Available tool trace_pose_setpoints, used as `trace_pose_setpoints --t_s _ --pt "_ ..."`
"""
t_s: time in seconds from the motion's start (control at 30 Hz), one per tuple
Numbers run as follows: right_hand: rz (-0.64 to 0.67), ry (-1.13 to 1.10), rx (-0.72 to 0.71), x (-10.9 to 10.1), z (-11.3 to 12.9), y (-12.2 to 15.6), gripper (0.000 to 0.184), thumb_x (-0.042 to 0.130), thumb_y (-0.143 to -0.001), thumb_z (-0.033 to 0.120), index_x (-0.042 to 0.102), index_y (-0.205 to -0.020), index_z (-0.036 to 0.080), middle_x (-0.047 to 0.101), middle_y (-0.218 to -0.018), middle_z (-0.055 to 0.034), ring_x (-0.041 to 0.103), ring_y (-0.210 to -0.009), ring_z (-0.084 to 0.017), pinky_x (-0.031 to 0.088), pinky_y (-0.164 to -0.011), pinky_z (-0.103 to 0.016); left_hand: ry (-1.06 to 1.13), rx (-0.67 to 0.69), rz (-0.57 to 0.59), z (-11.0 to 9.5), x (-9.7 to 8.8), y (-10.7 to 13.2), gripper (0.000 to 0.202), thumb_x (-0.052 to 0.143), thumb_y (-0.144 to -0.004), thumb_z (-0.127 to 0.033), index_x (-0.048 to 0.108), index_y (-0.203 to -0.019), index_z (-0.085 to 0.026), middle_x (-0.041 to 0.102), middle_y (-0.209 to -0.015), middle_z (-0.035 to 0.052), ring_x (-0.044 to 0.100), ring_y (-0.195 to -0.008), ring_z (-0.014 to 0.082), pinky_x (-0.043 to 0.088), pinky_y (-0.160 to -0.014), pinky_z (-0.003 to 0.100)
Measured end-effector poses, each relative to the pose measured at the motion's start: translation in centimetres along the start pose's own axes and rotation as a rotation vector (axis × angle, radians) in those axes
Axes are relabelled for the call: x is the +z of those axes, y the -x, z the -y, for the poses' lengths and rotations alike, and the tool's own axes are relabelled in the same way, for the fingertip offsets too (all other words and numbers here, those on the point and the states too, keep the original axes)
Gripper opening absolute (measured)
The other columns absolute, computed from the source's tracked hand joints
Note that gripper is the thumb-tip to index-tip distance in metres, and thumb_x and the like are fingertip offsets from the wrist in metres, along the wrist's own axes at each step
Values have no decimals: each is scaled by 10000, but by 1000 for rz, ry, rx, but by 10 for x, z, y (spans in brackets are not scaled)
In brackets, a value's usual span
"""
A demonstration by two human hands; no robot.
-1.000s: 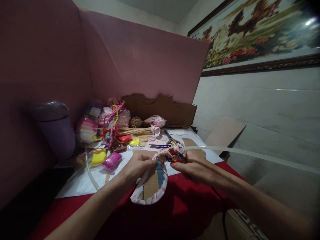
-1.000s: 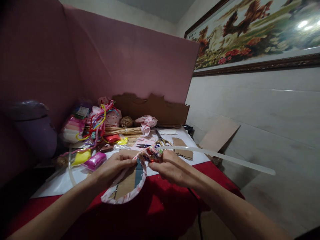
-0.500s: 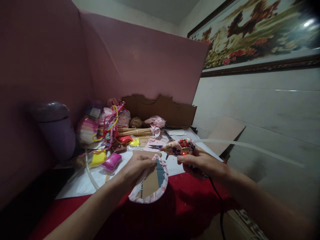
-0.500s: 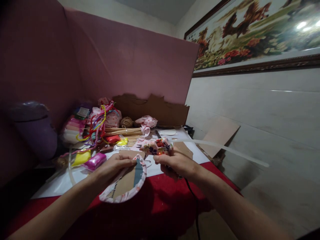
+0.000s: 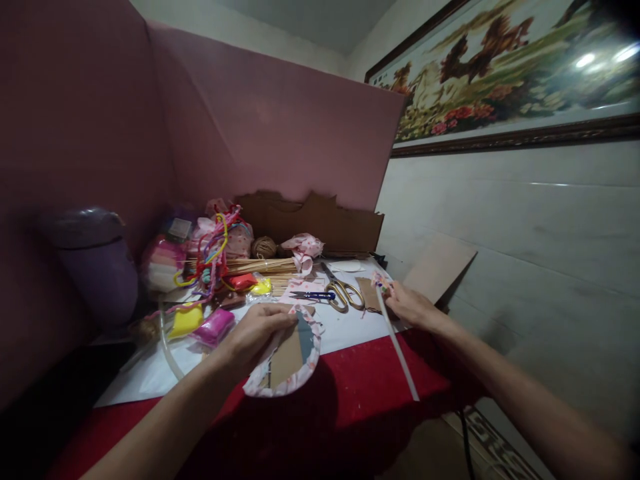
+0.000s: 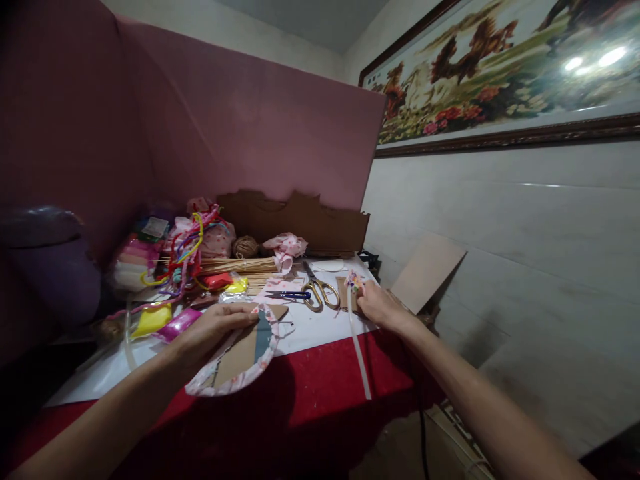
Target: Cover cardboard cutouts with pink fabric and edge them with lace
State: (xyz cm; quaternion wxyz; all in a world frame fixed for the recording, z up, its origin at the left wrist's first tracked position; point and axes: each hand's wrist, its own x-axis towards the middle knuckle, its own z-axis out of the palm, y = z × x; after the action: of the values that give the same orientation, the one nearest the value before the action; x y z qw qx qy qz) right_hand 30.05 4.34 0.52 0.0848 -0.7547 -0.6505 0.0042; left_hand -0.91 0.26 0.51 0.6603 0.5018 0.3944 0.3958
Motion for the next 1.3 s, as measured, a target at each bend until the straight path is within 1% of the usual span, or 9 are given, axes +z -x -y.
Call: trace_pose_setpoints --t_s 0.17,0.33,0.43,0.53,0.6,0.73,0.87,1.03,1.3 --pt "51 74 -58 20 -7 -1 365 355 -898 345 563 -1070 99 603 -1060 -206 602 -907 -273 389 -687 -318 43 70 -142 -10 -12 -3 187 739 -583 -256 623 -620 -114 618 -528 20 537 -446 97 367 -437 194" --pt "-12 132 -71 0 4 6 373 456 -847 367 591 -1086 115 589 -1096 -200 586 -936 -292 377 -709 -334 46 138 -223 -19 -23 -3 173 744 -569 -245 633 -611 -120 605 -519 5 526 -444 87 375 -432 183" --pt "-101 58 -174 -13 28 13 306 409 -864 341 656 -954 184 647 -1026 -110 590 -916 -246 374 -682 -301 25 146 -259 -23 -24 -2 156 736 -568 -229 629 -590 -119 598 -507 0 520 -436 78 366 -417 167" --pt "-39 -116 -395 -12 59 16 229 474 -817 264 681 -864 178 693 -870 -55 608 -818 -177 384 -655 -244 10 119 -274 -24 -22 0 159 735 -571 -233 629 -623 -126 625 -533 4 543 -445 90 385 -422 172" --pt "6 -123 -477 -4 80 15 213 481 -798 206 676 -875 170 698 -878 -48 612 -807 -158 391 -667 -228 4 95 -264 -24 -22 0 176 736 -575 -248 628 -647 -129 640 -549 10 560 -452 106 403 -430 185" --pt "25 -56 -482 13 115 11 223 504 -767 183 660 -926 166 692 -934 -77 618 -863 -196 393 -678 -245 1 91 -261 -23 -21 -1 196 740 -577 -259 626 -670 -129 644 -553 9 578 -468 117 415 -442 190" --pt "59 48 -444 19 134 11 293 505 -741 129 642 -999 113 679 -976 -158 631 -867 -255 393 -622 -274 -8 100 -254 -23 -20 0 201 739 -582 -269 627 -665 -124 642 -549 8 573 -463 111 409 -439 184" --pt "105 124 -451 13 133 15 275 511 -714 83 673 -935 103 679 -981 -176 629 -889 -260 386 -612 -273 -4 88 -248 -22 -20 0 211 746 -570 -274 629 -663 -125 648 -554 13 571 -462 117 413 -446 196" --pt "66 79 -395 -5 92 24 184 516 -694 90 669 -783 142 688 -853 -115 613 -791 -223 365 -605 -269 -30 62 -125 -8 -18 -4 203 725 -624 -304 638 -675 -128 651 -579 22 569 -486 118 397 -472 204"
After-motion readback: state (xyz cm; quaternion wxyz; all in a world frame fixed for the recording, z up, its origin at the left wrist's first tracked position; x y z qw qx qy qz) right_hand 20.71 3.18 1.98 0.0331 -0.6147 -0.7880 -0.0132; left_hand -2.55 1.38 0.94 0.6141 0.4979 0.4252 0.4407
